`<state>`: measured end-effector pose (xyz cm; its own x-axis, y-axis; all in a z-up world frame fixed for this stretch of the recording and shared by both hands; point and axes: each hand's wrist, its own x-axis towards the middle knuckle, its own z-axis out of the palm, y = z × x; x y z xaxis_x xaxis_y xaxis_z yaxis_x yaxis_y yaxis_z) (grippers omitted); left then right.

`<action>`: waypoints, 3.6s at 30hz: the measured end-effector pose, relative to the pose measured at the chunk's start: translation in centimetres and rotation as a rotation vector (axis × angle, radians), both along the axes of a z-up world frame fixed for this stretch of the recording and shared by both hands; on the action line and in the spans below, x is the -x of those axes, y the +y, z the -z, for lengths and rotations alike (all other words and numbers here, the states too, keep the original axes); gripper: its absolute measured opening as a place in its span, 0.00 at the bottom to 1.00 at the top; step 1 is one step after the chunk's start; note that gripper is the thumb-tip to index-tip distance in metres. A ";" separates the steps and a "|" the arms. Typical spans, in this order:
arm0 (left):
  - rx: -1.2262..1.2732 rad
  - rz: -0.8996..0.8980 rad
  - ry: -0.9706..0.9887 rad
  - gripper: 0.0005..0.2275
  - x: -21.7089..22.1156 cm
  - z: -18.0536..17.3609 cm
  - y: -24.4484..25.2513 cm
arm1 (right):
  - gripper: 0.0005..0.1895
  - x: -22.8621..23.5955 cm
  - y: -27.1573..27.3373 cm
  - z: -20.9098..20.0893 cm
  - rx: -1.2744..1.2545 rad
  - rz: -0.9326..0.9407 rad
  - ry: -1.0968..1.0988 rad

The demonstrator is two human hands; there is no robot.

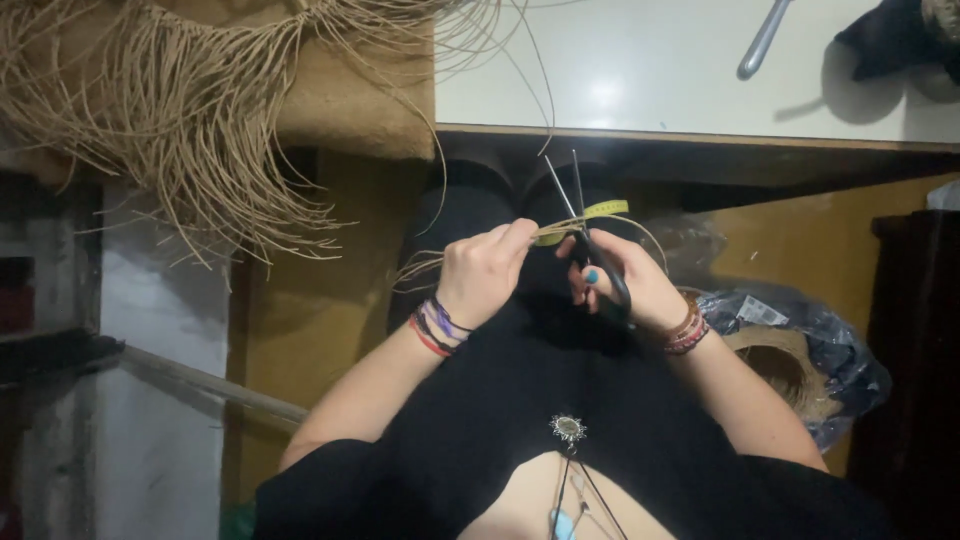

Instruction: Measuring lengths of straw or raffia with a tape measure and cutting them with scissors for a craft project.

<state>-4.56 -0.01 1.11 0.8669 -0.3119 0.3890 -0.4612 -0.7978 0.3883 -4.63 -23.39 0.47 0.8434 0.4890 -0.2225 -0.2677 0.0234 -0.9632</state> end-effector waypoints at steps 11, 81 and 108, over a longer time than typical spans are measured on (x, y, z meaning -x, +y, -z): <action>1.455 1.018 0.813 0.15 -1.6 -0.1 -0.9 | 0.31 0.5 0.4 -0.5 -0.234 -0.098 0.034; 2.004 -0.325 0.371 0.10 -9.0 4.5 4.3 | 0.18 -0.8 -3.6 2.9 0.383 -0.223 -0.251; -0.242 0.314 0.157 0.06 -0.9 -5.1 4.7 | 0.17 -3.0 -6.1 -4.3 0.938 -0.499 -0.311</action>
